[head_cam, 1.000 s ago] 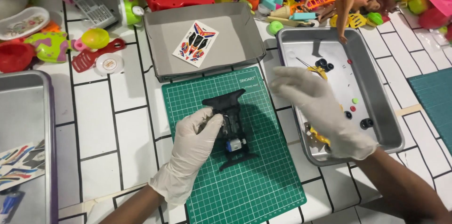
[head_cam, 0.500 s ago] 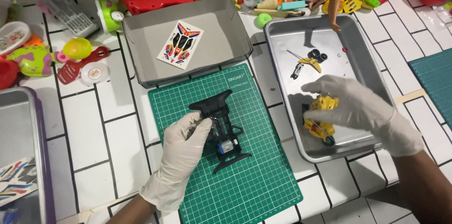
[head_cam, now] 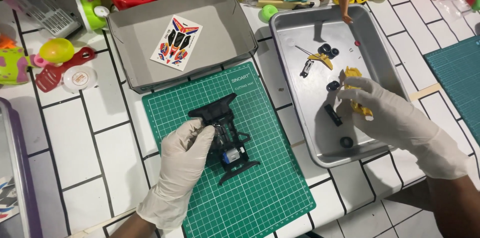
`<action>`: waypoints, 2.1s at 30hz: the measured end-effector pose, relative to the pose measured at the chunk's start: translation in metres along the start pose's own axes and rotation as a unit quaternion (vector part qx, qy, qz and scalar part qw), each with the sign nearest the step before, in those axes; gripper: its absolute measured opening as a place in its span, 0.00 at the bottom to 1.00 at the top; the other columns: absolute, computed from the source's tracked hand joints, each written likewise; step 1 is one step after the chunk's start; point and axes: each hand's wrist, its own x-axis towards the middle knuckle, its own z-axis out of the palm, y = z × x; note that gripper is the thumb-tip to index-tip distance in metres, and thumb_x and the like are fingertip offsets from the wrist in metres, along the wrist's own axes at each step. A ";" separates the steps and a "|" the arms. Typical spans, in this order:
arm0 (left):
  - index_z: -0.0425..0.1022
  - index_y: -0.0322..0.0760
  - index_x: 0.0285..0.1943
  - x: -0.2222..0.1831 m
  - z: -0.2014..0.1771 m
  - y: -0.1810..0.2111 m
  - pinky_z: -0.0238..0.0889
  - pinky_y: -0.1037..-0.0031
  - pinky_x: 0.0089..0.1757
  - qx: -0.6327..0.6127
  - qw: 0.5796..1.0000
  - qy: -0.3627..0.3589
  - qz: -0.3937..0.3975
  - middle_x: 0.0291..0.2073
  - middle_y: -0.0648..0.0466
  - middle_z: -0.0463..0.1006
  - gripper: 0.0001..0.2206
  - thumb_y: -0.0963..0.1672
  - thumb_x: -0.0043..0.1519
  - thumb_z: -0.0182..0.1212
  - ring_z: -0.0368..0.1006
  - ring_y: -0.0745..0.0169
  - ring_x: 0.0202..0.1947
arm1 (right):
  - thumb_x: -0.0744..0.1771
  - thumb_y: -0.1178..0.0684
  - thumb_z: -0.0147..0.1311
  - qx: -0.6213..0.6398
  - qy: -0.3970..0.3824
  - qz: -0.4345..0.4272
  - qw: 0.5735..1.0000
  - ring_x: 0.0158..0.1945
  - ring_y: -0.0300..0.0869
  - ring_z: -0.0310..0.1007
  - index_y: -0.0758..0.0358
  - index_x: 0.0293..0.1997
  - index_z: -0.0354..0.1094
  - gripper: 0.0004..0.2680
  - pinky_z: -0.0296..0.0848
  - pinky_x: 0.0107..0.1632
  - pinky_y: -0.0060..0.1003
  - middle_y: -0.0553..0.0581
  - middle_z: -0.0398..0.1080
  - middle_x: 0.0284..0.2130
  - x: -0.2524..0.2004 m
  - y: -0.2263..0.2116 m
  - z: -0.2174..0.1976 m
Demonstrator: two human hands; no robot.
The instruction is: Assembling a yellow plastic toy car model by fitting the motor and chassis parts together on a cutting mat.
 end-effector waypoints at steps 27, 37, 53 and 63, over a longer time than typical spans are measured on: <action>0.85 0.36 0.44 -0.001 -0.003 0.008 0.46 0.82 0.23 -0.031 0.999 -0.034 0.004 0.18 0.69 0.62 0.06 0.42 0.64 0.63 0.52 0.79 0.19 | 0.63 0.57 0.56 0.017 0.146 -0.048 0.988 0.40 0.35 0.80 0.52 0.55 0.73 0.14 0.76 0.48 0.36 0.46 0.80 0.40 0.017 -0.037 0.041; 0.84 0.34 0.49 -0.004 -0.006 0.024 0.78 0.81 0.43 -0.065 0.996 -0.062 0.027 0.39 0.57 0.86 0.10 0.42 0.62 0.62 0.81 0.70 0.39 | 0.65 0.70 0.55 0.265 0.141 -0.268 0.915 0.48 0.39 0.75 0.61 0.63 0.66 0.19 0.78 0.56 0.29 0.56 0.72 0.47 0.014 -0.140 0.024; 0.82 0.36 0.28 0.008 -0.002 -0.016 0.60 0.85 0.23 -0.106 0.993 -0.016 0.039 0.15 0.58 0.76 0.05 0.39 0.57 0.68 0.65 0.80 0.20 | 0.62 0.65 0.65 0.133 0.225 -0.385 0.885 0.36 0.50 0.82 0.65 0.42 0.77 0.08 0.82 0.38 0.41 0.60 0.79 0.35 0.050 -0.199 0.049; 0.84 0.36 0.33 0.006 -0.001 -0.011 0.63 0.83 0.26 -0.068 0.996 -0.001 0.053 0.17 0.53 0.80 0.02 0.39 0.58 0.68 0.69 0.79 0.22 | 0.64 0.65 0.61 0.027 0.292 -0.457 0.840 0.41 0.46 0.80 0.61 0.50 0.76 0.12 0.80 0.44 0.38 0.57 0.79 0.42 0.058 -0.186 0.052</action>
